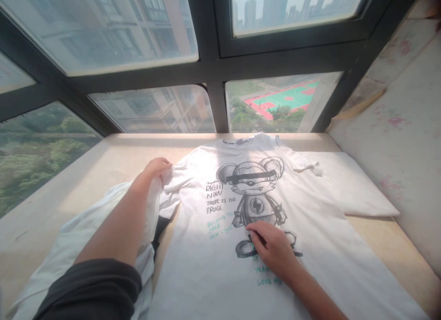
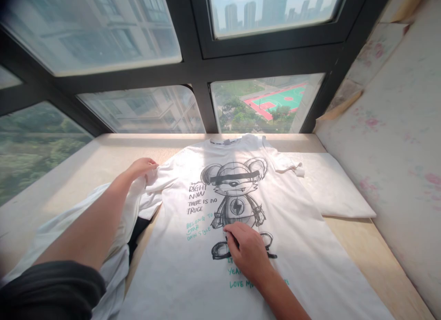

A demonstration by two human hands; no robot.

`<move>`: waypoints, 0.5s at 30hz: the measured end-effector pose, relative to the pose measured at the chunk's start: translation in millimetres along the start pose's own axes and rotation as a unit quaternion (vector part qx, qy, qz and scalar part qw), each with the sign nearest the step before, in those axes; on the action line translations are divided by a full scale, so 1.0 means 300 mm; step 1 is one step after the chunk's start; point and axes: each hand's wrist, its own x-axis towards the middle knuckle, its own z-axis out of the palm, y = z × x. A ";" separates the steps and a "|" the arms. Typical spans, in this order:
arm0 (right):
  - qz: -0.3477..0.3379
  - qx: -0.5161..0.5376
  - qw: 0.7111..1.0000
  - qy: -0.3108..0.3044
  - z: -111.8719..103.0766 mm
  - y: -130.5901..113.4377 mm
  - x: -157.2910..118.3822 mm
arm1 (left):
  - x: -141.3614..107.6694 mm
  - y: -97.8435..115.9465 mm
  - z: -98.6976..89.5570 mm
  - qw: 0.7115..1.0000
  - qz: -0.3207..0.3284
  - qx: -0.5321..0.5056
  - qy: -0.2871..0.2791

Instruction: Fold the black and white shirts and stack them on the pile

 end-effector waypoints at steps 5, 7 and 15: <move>-0.001 0.004 1.000 0.003 0.000 0.004 -0.002 | -0.028 -0.007 -0.054 0.994 0.047 0.084 -0.055; -0.003 0.004 1.000 0.004 -0.001 0.003 -0.003 | -0.052 -0.005 -0.067 0.992 0.060 0.095 -0.059; -0.004 0.002 1.000 0.002 0.000 0.006 -0.001 | -0.059 0.018 -0.083 0.995 0.056 0.068 0.042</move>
